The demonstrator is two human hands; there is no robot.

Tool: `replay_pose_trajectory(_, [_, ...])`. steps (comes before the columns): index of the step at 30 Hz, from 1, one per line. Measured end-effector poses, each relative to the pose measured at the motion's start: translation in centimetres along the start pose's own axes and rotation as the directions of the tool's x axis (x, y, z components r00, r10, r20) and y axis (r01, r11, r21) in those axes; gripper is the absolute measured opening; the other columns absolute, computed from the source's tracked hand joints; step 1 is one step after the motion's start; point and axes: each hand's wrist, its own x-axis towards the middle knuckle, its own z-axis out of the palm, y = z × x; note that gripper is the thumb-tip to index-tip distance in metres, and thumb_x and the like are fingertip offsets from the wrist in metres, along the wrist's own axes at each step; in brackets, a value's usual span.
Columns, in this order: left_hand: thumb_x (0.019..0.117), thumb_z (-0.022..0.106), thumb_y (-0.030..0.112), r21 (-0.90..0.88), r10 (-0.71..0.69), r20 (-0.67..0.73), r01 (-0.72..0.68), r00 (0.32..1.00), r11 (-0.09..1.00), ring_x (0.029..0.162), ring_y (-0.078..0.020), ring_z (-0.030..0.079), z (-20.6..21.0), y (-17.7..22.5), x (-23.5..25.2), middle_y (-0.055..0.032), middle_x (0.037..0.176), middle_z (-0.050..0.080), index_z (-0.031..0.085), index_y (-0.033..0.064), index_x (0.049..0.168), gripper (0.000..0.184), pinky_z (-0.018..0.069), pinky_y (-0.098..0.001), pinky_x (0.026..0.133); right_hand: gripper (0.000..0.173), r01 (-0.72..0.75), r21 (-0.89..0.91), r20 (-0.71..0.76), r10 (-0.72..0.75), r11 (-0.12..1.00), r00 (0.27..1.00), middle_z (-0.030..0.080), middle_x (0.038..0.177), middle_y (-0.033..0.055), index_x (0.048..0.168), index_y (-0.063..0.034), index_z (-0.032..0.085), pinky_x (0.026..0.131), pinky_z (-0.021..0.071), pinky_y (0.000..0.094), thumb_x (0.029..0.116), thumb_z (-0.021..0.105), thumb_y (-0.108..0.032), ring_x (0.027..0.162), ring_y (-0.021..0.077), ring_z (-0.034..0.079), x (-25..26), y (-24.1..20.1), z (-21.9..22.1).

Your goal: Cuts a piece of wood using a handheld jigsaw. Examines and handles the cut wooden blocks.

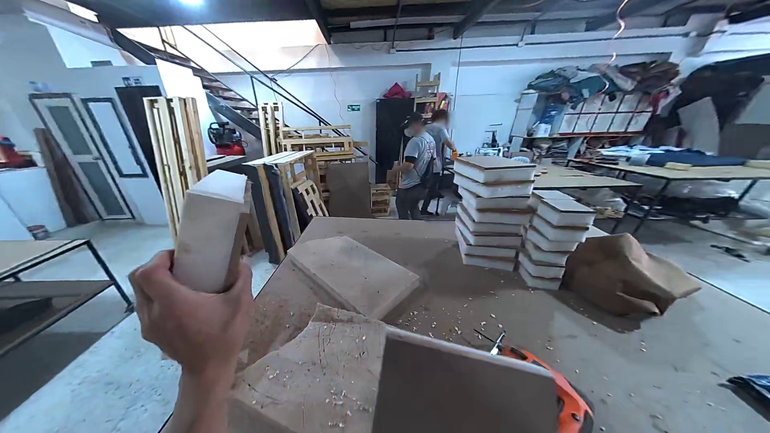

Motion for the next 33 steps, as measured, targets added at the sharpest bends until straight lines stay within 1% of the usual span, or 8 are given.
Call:
replay_pose_trajectory(5, [0.0781,0.076,0.044,-0.050,-0.015,0.016,0.016,1.000,0.999,0.107,-0.0506,0.060,4.5,-3.3,3.5,-0.0325,0.121,0.057,0.049,-0.0079,0.131,0.079,0.0472,-0.0664,0.084,0.043,-0.410,-0.023,-0.158,0.402,0.912,0.902,0.067,0.103,0.0101,0.148,-0.0014,0.039,0.079,0.0589,0.0316,0.1049,0.045,-0.005,0.085,0.0109,0.067,3.9,5.0,12.2])
replay_pose_trajectory(8, [0.0771,0.078,0.043,-0.095,-0.043,0.084,0.051,0.996,0.994,0.103,-0.0486,0.062,6.1,-3.9,4.5,-0.0309,0.119,0.059,0.048,-0.0061,0.133,0.080,0.0486,-0.0663,0.081,0.028,-0.520,-0.314,-0.089,0.520,0.795,0.849,0.072,0.095,0.0110,0.127,0.0011,0.060,0.081,0.0594,0.0358,0.1018,0.060,-0.011,0.085,0.0161,0.070,6.9,10.7,14.8])
replay_pose_trajectory(12, [0.0764,0.080,0.044,-0.113,-0.075,0.080,0.083,0.994,0.990,0.099,-0.0410,0.064,7.0,-3.2,4.4,-0.0241,0.114,0.061,0.050,-0.0030,0.131,0.078,0.0512,-0.0607,0.078,0.057,0.249,-0.836,0.374,0.176,0.489,0.911,0.064,0.139,0.0075,0.147,-0.0153,0.056,0.106,0.0502,0.0508,0.0949,0.068,-0.037,0.127,0.0246,0.062,13.4,6.3,21.3])
replay_pose_trajectory(15, [0.0772,0.080,0.041,-0.129,-0.087,0.040,0.092,0.995,0.987,0.098,-0.0387,0.063,7.8,-1.4,3.4,-0.0225,0.113,0.060,0.050,-0.0022,0.129,0.074,0.0509,-0.0578,0.077,0.045,0.735,-0.441,0.815,-0.115,0.515,0.568,0.066,0.138,0.0065,0.141,-0.0109,0.063,0.111,0.0491,0.0395,0.1055,0.048,-0.034,0.131,0.0166,0.060,17.1,-5.1,29.6])
replay_pose_trajectory(18, [0.0762,0.083,0.036,-0.162,-0.074,0.003,0.073,0.997,0.984,0.096,-0.0401,0.063,7.9,0.4,2.5,-0.0248,0.111,0.059,0.049,-0.0052,0.128,0.074,0.0514,-0.0568,0.078,0.049,0.904,0.051,0.928,-0.355,0.424,0.114,0.060,0.145,0.0083,0.140,-0.0013,0.060,0.112,0.0488,0.0367,0.1012,0.042,-0.024,0.137,0.0161,0.054,16.2,-13.8,35.5])
replay_pose_trajectory(21, [0.0752,0.083,0.038,-0.203,-0.059,-0.062,0.045,0.996,0.978,0.091,-0.0328,0.064,7.6,1.2,1.7,-0.0204,0.104,0.061,0.050,-0.0053,0.126,0.075,0.0534,-0.0502,0.075,0.050,0.891,0.253,0.870,-0.492,0.377,-0.039,0.062,0.140,0.0155,0.136,0.0068,0.060,0.110,0.0518,0.0421,0.0965,0.041,-0.018,0.133,0.0213,0.059,17.7,-16.5,38.1])
replay_pose_trajectory(28, [0.0732,0.086,0.035,-0.285,0.015,-0.139,-0.054,0.990,0.957,0.095,-0.0344,0.065,5.7,2.0,0.1,-0.0273,0.104,0.061,0.048,-0.0141,0.122,0.079,0.0561,-0.0488,0.081,0.050,0.875,0.336,0.813,-0.577,0.348,-0.083,0.069,0.130,0.0165,0.128,0.0084,0.065,0.101,0.0569,0.0456,0.0958,0.039,-0.020,0.121,0.0221,0.067,20.0,-16.7,39.0])
replay_pose_trajectory(33, [0.0706,0.086,0.036,-0.439,-0.026,-0.199,-0.065,0.980,0.896,0.117,-0.0245,0.060,5.2,2.0,-1.8,-0.0314,0.122,0.054,0.032,-0.0203,0.133,0.099,0.0523,-0.0347,0.101,0.051,0.920,-0.132,0.905,-0.335,0.369,0.264,0.068,0.134,0.0087,0.142,-0.0105,0.061,0.095,0.0532,0.0551,0.0942,0.046,-0.014,0.116,0.0247,0.068,29.2,-14.4,41.2])
